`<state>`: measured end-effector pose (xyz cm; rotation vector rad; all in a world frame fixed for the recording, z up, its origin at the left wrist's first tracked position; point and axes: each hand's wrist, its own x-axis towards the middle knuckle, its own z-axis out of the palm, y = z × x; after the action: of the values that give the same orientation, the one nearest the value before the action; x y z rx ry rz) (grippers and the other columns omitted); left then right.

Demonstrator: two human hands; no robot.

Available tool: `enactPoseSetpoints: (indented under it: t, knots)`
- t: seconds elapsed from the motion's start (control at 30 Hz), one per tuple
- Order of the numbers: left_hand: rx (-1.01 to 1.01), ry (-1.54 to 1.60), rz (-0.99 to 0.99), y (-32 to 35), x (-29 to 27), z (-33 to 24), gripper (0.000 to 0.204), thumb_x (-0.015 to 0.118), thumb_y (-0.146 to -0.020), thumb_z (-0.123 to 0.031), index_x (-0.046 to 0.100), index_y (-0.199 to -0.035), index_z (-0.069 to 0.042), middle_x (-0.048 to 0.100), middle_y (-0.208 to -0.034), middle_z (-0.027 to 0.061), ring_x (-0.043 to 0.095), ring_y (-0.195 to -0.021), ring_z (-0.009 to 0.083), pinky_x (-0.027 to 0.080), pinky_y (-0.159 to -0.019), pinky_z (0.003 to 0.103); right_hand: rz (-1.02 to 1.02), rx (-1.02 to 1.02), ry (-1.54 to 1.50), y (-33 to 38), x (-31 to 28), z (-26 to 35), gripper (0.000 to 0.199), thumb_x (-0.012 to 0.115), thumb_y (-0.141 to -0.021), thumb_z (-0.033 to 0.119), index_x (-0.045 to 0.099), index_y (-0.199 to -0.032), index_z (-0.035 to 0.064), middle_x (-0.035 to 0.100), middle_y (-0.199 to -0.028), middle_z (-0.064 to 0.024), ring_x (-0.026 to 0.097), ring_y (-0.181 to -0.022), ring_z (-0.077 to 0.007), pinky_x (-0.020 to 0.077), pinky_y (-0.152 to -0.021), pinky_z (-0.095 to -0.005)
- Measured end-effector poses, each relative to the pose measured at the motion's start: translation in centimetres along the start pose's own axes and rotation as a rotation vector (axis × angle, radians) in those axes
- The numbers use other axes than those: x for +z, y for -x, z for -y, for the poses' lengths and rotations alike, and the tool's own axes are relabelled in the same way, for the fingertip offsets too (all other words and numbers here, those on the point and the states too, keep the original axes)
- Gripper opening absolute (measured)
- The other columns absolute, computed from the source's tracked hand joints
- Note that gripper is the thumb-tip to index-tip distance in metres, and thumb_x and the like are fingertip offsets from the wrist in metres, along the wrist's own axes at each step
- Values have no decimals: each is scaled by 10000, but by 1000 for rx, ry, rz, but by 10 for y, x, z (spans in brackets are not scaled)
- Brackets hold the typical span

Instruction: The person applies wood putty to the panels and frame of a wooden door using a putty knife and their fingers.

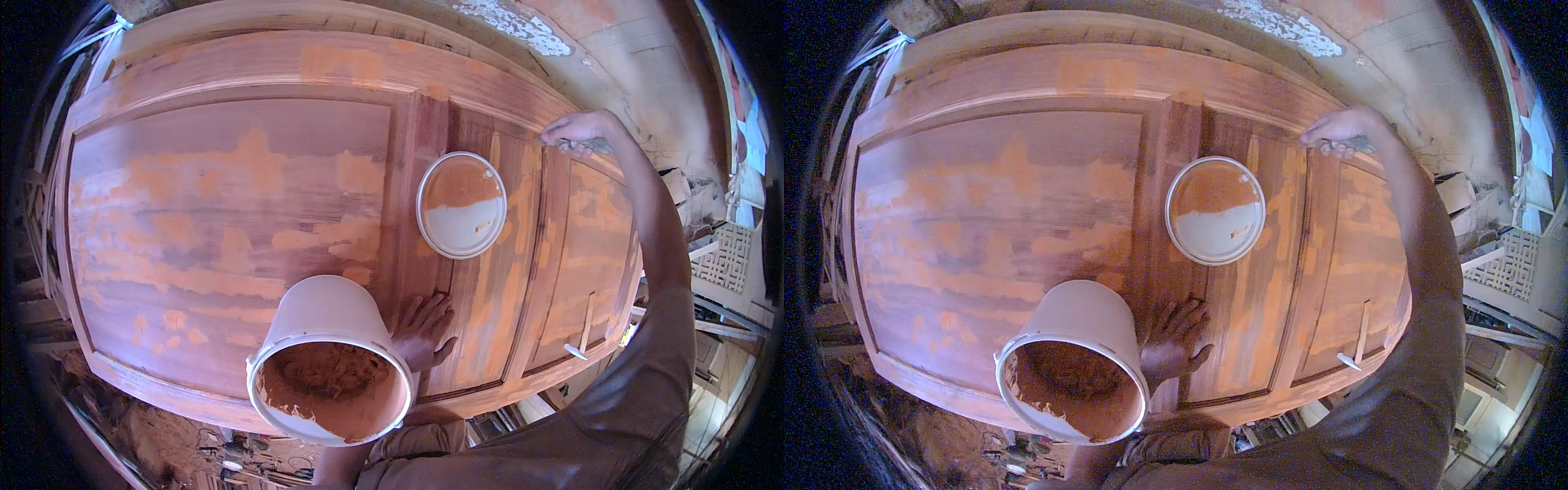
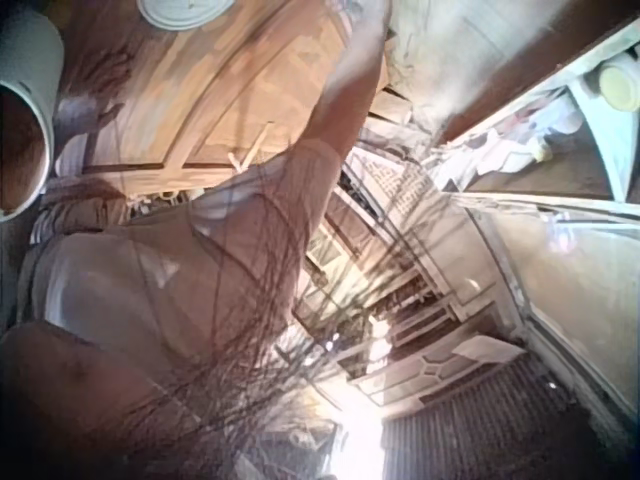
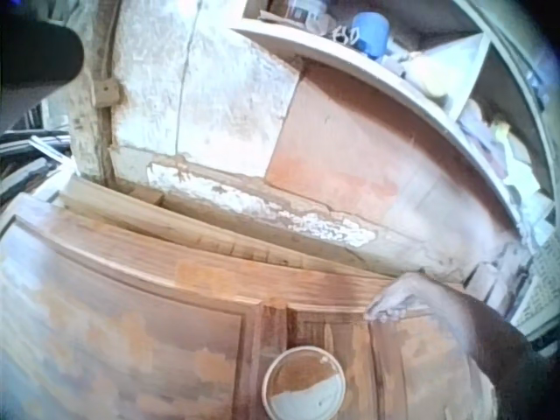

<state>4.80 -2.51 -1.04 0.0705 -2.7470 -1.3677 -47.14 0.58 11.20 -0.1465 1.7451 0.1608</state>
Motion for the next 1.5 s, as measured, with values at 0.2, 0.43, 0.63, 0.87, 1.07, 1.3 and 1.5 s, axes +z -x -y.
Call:
enactPoseSetpoints:
  t: [0.2,0.43,0.63,0.87,1.07,1.3,1.5]
  knots:
    - [-47,17,42,-3,-9,0,474,664,-830,-363,633,-1161,-24,535,-1357,141,439,-1339,280,284,-1129,514,-605,-295,-231,-17,70,-34,464,529,-987,405,504,-1365,136,592,-853,1,493,-602,-89,471,-539,-268]
    - [0,-50,32,-10,-15,-6,461,676,-819,-363,643,-1145,-40,542,-1353,122,454,-1330,263,287,-1125,505,-1258,-466,-143,-100,151,-59,411,468,-999,228,501,-1361,38,606,-1212,-262,633,-1026,-423,512,-858,-466]
    - [-7,-72,11,-12,-18,-14,455,689,-815,-357,637,-1149,-52,547,-1356,101,472,-1314,244,286,-1126,510,-1192,-397,-73,-82,149,-45,408,472,-985,189,503,-1373,69,644,-1074,-282,637,-1004,-415,497,-868,-452]
    - [8,-130,-35,-11,-14,-15,388,709,-800,-342,662,-1086,-84,596,-1297,105,515,-1269,270,337,-1096,496,-800,-306,54,-26,108,-30,361,474,-971,201,588,-1284,60,678,-926,-226,674,-784,-286,526,-665,-419]
    - [11,-134,-32,-11,-17,-16,431,682,-824,-338,641,-1145,-54,568,-1345,104,502,-1290,239,305,-1118,505,-391,-302,-247,8,55,-40,390,498,-998,388,565,-1236,87,437,-632,16,447,-494,-134,441,-463,-303]
    - [-5,-110,-38,-9,-19,-15,381,691,-812,-332,656,-1079,-62,574,-1329,102,505,-1286,236,322,-1102,497,-536,-286,-266,6,78,-28,443,468,-1019,322,474,-1388,76,485,-693,-18,456,-486,-135,425,-446,-309]
    - [1,-94,-44,-9,-19,-15,403,694,-803,-334,653,-1089,-54,564,-1342,103,502,-1289,237,325,-1101,498,-771,-273,2,3,83,-23,335,448,-1012,305,594,-1203,72,561,-618,-89,546,-502,-185,478,-480,-385]
